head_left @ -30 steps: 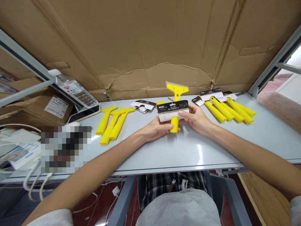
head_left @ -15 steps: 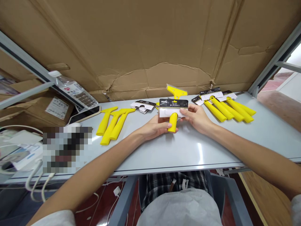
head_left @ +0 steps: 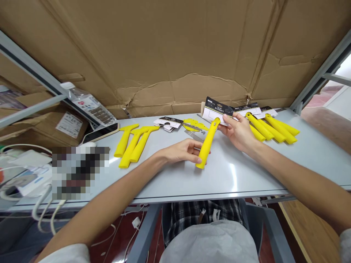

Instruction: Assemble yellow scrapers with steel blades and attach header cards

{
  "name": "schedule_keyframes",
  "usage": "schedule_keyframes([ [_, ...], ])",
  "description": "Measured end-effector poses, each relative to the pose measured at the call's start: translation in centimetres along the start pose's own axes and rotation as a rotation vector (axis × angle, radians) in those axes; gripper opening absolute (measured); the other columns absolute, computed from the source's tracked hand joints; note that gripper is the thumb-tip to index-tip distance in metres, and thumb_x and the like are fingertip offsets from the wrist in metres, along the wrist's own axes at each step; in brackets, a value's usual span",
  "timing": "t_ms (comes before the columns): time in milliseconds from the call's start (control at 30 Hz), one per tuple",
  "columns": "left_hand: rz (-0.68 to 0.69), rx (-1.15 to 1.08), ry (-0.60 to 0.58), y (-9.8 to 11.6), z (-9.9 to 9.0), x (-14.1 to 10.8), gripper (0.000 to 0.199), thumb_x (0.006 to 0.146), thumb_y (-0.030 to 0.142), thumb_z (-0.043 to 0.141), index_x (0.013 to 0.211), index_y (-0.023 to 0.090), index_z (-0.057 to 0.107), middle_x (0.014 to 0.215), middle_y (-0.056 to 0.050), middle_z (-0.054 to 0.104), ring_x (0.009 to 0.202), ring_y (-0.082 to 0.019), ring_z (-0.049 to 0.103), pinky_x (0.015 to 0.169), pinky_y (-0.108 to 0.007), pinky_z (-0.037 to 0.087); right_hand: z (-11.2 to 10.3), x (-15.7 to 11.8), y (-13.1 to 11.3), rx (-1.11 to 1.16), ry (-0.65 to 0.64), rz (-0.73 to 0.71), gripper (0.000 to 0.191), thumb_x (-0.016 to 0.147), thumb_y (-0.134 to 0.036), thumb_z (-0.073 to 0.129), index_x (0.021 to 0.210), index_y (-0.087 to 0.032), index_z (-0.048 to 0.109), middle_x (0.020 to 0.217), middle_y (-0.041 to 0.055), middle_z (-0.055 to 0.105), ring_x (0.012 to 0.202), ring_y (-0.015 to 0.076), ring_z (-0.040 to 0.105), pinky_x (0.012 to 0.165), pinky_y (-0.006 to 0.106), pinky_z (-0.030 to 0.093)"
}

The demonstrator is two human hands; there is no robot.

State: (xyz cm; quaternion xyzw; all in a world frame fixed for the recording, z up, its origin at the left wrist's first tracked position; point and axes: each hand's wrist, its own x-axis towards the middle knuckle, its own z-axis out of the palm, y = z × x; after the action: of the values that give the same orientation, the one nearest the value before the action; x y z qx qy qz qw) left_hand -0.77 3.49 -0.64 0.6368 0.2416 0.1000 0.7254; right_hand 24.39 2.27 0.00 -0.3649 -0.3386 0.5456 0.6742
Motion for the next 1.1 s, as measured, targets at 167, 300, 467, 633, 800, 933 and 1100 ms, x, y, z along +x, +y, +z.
schedule_keyframes([
  [167,0.081,0.010,0.023,0.0,0.4,0.1,0.051,0.078,0.038,0.098,0.120,0.015,0.080,0.113,-0.015,0.081,0.095,-0.024,0.078,0.089,-0.040,0.063,0.0,-0.3,0.1,-0.035,-0.015,-0.019,0.064,0.063,-0.040,0.101,0.100,-0.030,0.050,0.090,-0.0082,0.071,0.089,0.0163,0.073,0.088,0.040,0.069],
  [300,0.240,-0.153,0.282,-0.2,0.4,0.4,0.054,0.090,0.055,0.085,0.127,0.017,0.076,0.130,-0.021,0.076,0.095,-0.026,0.078,0.075,-0.039,0.065,0.2,-1.0,0.9,-0.125,-0.096,0.025,0.070,0.063,-0.043,0.102,0.107,-0.030,0.049,0.092,-0.0052,0.073,0.089,0.0195,0.074,0.082,0.041,0.067],
  [467,0.287,-0.154,0.517,0.2,-0.2,0.8,0.051,0.078,0.050,0.096,0.108,0.012,0.077,0.109,-0.016,0.080,0.086,-0.025,0.075,0.067,-0.035,0.061,0.7,-2.3,1.8,-0.191,-0.182,0.082,0.074,0.065,-0.046,0.101,0.114,-0.029,0.047,0.095,-0.0018,0.076,0.085,0.0212,0.075,0.075,0.040,0.066],
  [633,0.343,-0.170,0.640,0.2,0.1,1.3,0.048,0.071,0.044,0.100,0.100,0.012,0.080,0.095,-0.010,0.080,0.084,-0.021,0.071,0.072,-0.034,0.059,1.0,-3.3,2.2,-0.213,-0.256,0.169,0.085,0.068,-0.039,0.101,0.133,-0.031,0.047,0.113,0.0029,0.075,0.095,0.0222,0.078,0.077,0.039,0.068],
  [800,0.290,-0.023,0.734,0.6,-1.1,0.9,0.042,0.071,0.048,0.097,0.087,0.013,0.078,0.086,-0.007,0.076,0.076,-0.019,0.067,0.071,-0.033,0.055,1.1,-4.0,2.7,-0.326,-0.306,0.274,0.102,0.062,-0.030,0.103,0.147,-0.030,0.046,0.103,0.0013,0.073,0.089,0.0206,0.078,0.075,0.036,0.068],
  [933,0.144,0.290,0.672,1.9,-2.7,-0.4,0.039,0.070,0.048,0.095,0.078,0.014,0.077,0.071,-0.003,0.067,0.063,-0.014,0.054,0.057,-0.027,0.041,0.6,-3.7,3.0,-0.420,-0.343,0.223,0.118,0.067,-0.031,0.101,0.163,-0.036,0.032,0.096,-0.0024,0.072,0.074,0.0188,0.077,0.066,0.034,0.066],
  [1100,0.046,0.533,0.637,2.3,-3.5,-1.3,0.044,0.071,0.048,0.093,0.099,0.017,0.081,0.087,-0.007,0.075,0.071,-0.019,0.060,0.061,-0.030,0.046,0.0,-3.3,3.7,-0.713,-0.548,0.062,0.034,0.084,-0.041,0.086,0.111,-0.022,0.077,0.087,0.0038,0.075,0.065,0.0164,0.070,0.054,0.030,0.056],
])
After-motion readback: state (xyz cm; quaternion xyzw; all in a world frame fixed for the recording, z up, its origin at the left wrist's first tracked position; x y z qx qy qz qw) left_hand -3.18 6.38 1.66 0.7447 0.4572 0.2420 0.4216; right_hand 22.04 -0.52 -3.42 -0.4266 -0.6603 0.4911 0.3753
